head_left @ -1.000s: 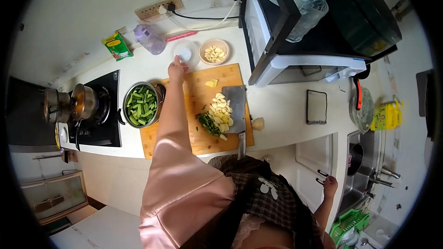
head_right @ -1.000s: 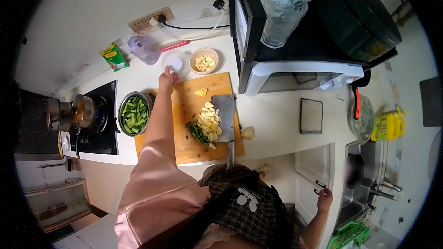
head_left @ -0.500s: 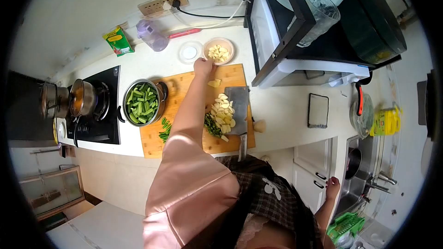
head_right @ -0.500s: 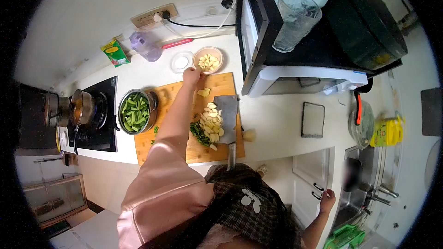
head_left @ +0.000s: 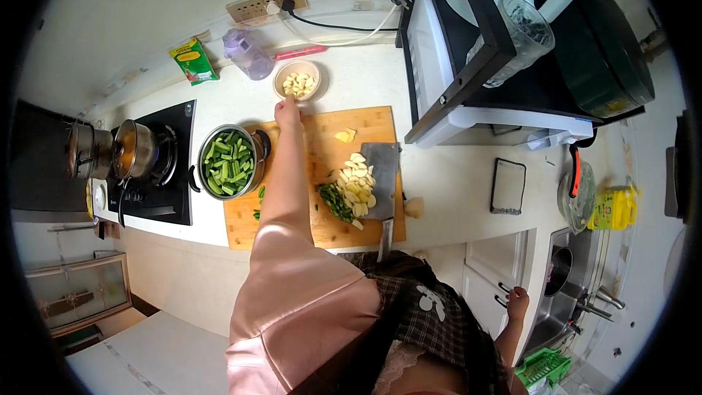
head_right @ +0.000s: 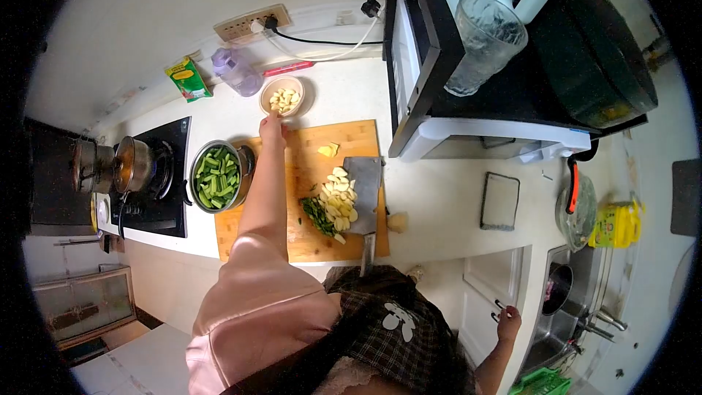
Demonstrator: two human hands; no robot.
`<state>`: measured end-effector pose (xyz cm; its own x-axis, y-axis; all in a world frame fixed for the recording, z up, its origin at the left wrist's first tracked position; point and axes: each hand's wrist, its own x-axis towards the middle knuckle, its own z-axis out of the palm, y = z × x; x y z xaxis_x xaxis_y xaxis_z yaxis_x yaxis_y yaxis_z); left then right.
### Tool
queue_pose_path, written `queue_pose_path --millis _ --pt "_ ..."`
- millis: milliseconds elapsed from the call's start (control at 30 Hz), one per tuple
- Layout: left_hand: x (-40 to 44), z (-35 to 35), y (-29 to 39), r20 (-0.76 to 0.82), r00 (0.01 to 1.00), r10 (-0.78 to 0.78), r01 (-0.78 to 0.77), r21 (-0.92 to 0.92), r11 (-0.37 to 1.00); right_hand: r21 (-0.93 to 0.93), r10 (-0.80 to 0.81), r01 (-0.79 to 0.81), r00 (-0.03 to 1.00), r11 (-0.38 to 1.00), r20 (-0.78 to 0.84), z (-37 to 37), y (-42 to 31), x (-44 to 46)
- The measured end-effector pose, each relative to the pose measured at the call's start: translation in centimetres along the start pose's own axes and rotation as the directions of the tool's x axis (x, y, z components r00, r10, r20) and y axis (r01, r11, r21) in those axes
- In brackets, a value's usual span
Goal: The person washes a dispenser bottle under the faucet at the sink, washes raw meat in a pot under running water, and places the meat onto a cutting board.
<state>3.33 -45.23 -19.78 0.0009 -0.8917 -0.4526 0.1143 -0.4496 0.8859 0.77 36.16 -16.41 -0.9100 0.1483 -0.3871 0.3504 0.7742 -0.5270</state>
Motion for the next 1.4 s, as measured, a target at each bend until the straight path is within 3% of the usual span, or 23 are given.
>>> queue_pose_path --millis 233,433,467,533,633,700,767,867,1000,1100,1167,1200,1233,1267,1333,1367,1400 --pt "0.5 2.0 0.3 0.192 0.979 -0.063 0.023 0.203 0.979 -0.043 -0.018 0.019 1.0 0.999 0.026 0.4 0.1 0.3" --pt "0.8 5.4 -1.7 0.3 0.954 -0.008 -0.064 0.23 0.971 -0.073 0.051 -0.049 0.998 0.996 0.027 0.8 -1.5 -0.3" --pt "0.3 6.2 -2.1 0.302 0.953 -0.01 -0.063 0.232 0.971 -0.129 -0.001 0.007 0.999 0.992 0.049 0.9 -0.6 0.1" --pt "-0.6 7.9 -3.1 0.403 0.914 -0.041 -0.051 0.214 0.975 -0.183 -0.048 0.06 0.996 0.981 0.069 1.1 -0.4 -0.1" --pt "-2.7 10.8 -3.7 0.442 0.888 -0.131 0.072 0.147 0.986 -0.108 0.068 -0.061 0.996 0.992 0.064 1.6 -3.5 -1.6" --pt "-3.3 12.3 -4.3 0.494 0.856 -0.151 0.094 0.138 0.986 -0.13 -0.092 0.093 0.996 0.987 0.019 1.9 -3.0 -1.9" --pt "-3.7 13.5 -4.7 0.547 0.82 -0.169 0.113 0.134 0.985 -0.088 -0.078 0.075 0.996 0.993 -0.037 2.0 -3.8 -2.5" --pt "-3.9 15.0 -4.9 0.51 0.844 -0.163 0.091 0.163 0.982 -0.075 -0.049 0.042 0.995 0.996 -0.088 1.7 -3.0 -3.1" --pt "-4.2 16.2 -5.1 0.495 0.859 -0.13 0.127 0.039 0.991 -0.086 0.002 -0.003 1.0 0.996 -0.009 1.1 -1.9 -3.8" --pt "-3.6 17.1 -5.4 0.4 0.915 -0.062 0.086 -0.043 0.995 -0.105 0.025 -0.023 1.0 0.994 0.013 1.1 -2.3 -4.6" --pt "-3.3 17.4 -5.9 0.364 0.931 -0.025 0.038 -0.029 0.999 0.019 0.082 -0.082 0.996 0.996 0.025 1.0 -1.6 -4.3" --pt "-3.6 16.9 -5.9 0.386 0.923 -0.007 0.034 -0.062 0.998 -0.006 0.071 -0.071 0.996 0.997 0.055 1.0 -1.9 -3.8" --pt "-4.2 16.7 -5.7 0.289 0.957 0.014 -0.018 0.013 1.0 -0.012 0.059 -0.058 0.997 0.998 0.05 0.9 -2.2 -3.9" --pt "-2.5 16.6 -6.9 0.263 0.961 0.091 -0.153 0.224 0.963 -0.013 0.045 -0.044 0.998 0.999 0.038 0.8 -2.6 -3.9" --pt "-3.6 14.9 -7.4 0.277 0.929 0.246 -0.308 0.212 0.927 0.002 0.079 -0.079 0.995 0.997 0.057 0.7 -3.6 -3.1" --pt "-5.0 13.3 -6.9 0.26 0.933 0.249 -0.307 0.215 0.927 -0.014 0.02 -0.02 0.999 1.0 0.03 0.5 -3.4 -2.2" --pt "-7.2 11.0 -6.1 0.391 0.876 0.282 -0.365 0.154 0.918 -0.029 -0.04 0.04 0.999 0.999 0.004 0.4 -3.1 -1.1"
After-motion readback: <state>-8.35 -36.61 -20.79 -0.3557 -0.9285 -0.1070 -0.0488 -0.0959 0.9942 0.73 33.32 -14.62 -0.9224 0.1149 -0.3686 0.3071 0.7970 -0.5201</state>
